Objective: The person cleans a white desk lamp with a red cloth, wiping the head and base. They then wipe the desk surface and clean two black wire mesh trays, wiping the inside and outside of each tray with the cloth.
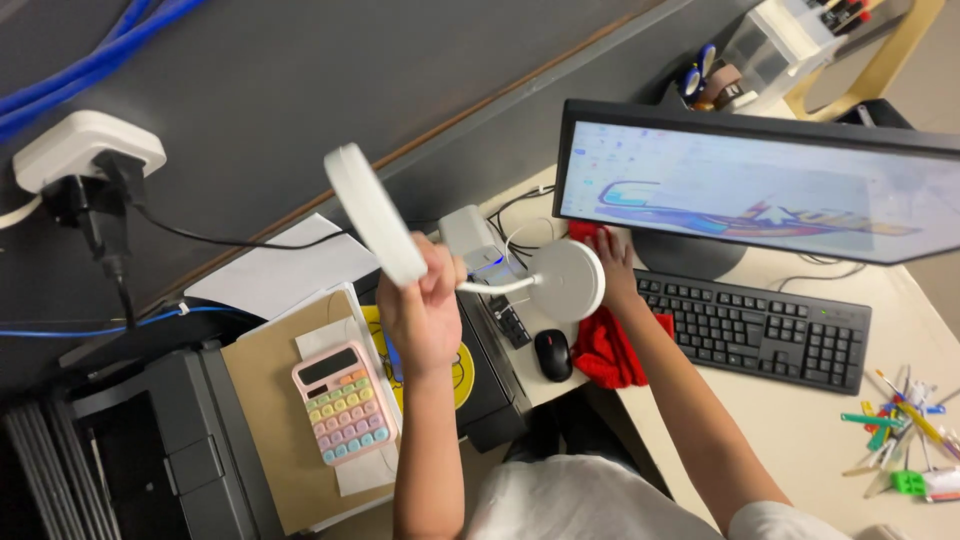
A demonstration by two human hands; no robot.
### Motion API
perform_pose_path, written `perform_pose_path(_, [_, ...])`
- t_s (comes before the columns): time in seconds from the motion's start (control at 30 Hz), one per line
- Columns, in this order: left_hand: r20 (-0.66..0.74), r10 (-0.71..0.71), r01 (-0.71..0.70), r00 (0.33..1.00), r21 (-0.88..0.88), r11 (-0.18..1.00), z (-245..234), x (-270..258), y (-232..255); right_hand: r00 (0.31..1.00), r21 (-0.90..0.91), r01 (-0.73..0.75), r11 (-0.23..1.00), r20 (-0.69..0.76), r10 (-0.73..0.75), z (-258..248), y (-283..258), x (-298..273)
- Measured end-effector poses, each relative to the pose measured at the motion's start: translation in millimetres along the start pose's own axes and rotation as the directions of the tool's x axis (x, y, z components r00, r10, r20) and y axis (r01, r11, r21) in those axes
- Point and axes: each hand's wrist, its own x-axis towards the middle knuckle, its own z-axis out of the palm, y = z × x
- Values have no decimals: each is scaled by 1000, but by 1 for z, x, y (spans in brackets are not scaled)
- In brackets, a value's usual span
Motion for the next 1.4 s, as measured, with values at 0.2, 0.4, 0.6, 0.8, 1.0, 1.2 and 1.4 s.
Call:
perform_pose_path(0.2, [-16,-81,80,997,-41,996,-18,-7,-4,991,144,-131,981,5,132,55,1,44])
perform_pose_path(0.4, [-11,-199,197,980,-86,977,-44,-9,-15,976,279,204,938,-131,-173,-13,-85,73])
perform_pose_path(0.6, [49,-190,193,981,-74,978,-51,6,-27,948,-17,-233,972,220,231,-31,-85,101])
perform_pose_path(0.8, [-23,-199,195,980,-124,973,-53,20,-40,994,474,37,880,77,-84,50,-72,102])
perform_pose_path(1.0, [-56,-34,32,998,-36,999,-41,41,-57,916,304,376,875,-265,-301,25,-53,105])
perform_pose_path(1.2, [-65,-127,134,990,110,985,-69,34,-97,981,950,-148,276,106,161,3,-48,47])
perform_pose_path(1.4, [7,-247,244,969,148,959,-64,40,-101,1000,635,-12,772,-1,16,-69,-60,40])
